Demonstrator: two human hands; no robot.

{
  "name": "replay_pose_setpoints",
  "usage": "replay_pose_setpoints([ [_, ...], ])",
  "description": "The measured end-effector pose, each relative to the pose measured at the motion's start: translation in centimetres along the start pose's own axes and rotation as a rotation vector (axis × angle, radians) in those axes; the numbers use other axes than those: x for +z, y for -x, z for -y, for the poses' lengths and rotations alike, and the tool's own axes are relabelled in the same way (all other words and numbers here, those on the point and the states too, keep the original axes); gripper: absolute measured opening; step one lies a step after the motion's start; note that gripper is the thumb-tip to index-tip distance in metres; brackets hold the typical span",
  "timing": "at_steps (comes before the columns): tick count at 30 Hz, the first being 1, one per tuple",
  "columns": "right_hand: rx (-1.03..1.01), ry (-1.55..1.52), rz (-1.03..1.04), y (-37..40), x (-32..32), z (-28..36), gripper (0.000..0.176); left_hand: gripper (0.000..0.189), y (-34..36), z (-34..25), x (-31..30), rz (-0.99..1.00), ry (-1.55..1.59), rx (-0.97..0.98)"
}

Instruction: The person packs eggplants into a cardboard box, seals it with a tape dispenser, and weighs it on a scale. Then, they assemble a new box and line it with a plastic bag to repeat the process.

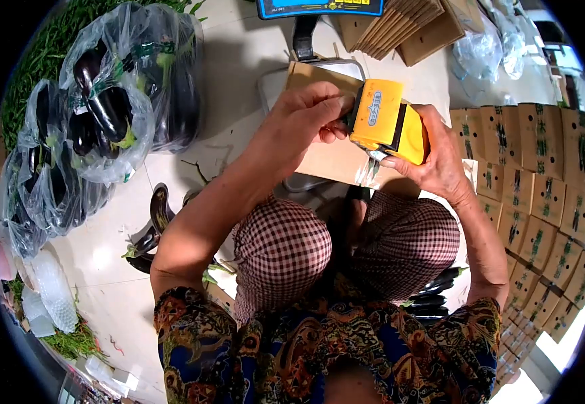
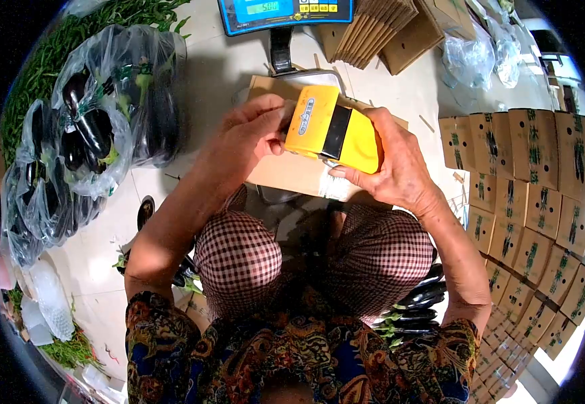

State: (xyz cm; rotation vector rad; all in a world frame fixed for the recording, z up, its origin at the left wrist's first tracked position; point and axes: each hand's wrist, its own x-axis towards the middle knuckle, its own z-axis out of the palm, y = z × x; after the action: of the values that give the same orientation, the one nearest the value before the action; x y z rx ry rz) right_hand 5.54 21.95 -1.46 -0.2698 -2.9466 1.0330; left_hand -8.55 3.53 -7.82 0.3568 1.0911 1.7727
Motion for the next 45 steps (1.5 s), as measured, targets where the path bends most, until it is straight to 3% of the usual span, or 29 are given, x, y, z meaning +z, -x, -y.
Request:
replay_pose_setpoints([
  [5, 0.042, 0.144, 0.116, -0.3, -0.4, 1.6, 0.067, 0.020, 0.1, 1.4, -2.7, -0.008, -0.261, 0.088],
  [8, -0.006, 0.261, 0.145, -0.5, -0.8, 1.8, 0.067, 0.018, 1.4, -0.6, -4.0, -0.217, -0.424, 0.112],
  [10, -0.034, 0.336, 0.145, -0.8, -1.4, 1.9, 0.067, 0.023, 1.6, -0.9, -8.3, -0.428, -0.360, 0.074],
  [14, 0.014, 0.401, 0.209, -1.4, -2.0, 1.6, 0.064, 0.017, 2.9, -0.2, -17.2, -0.463, -0.195, 0.086],
  [18, -0.021, 0.476, 0.245, -2.3, -1.1, 1.6, 0.061, 0.017, 3.1, -0.1, -16.0, -0.654, -0.110, 0.083],
  [21, -0.096, 0.499, 0.211, -2.7, -1.0, 2.3, 0.061, 0.017, 3.4, 1.2, -17.6, -0.522, -0.230, 0.131],
  [30, -0.088, 0.552, 0.291, -3.9, 0.1, 2.6, 0.056, 0.019, 2.3, 5.7, -18.8, -0.679, -0.293, 0.172],
  [33, -0.020, 0.593, 0.362, -4.5, 0.5, 2.8, 0.055, 0.021, 1.7, 7.9, -20.0, -0.590, -0.215, 0.219],
  [36, -0.122, 0.582, 0.304, -4.9, 1.4, 2.3, 0.056, 0.024, 0.4, 10.7, -19.4, -0.730, -0.235, 0.140],
  [39, 0.173, 0.511, 0.406, -5.3, 1.6, 2.9, 0.064, 0.025, -1.7, 15.4, -20.6, -0.629, -0.518, 0.247],
  [45, 0.053, 0.536, 0.321, -5.5, 2.7, 3.0, 0.056, 0.017, -3.3, 17.9, -17.0, -0.558, -0.722, 0.397],
])
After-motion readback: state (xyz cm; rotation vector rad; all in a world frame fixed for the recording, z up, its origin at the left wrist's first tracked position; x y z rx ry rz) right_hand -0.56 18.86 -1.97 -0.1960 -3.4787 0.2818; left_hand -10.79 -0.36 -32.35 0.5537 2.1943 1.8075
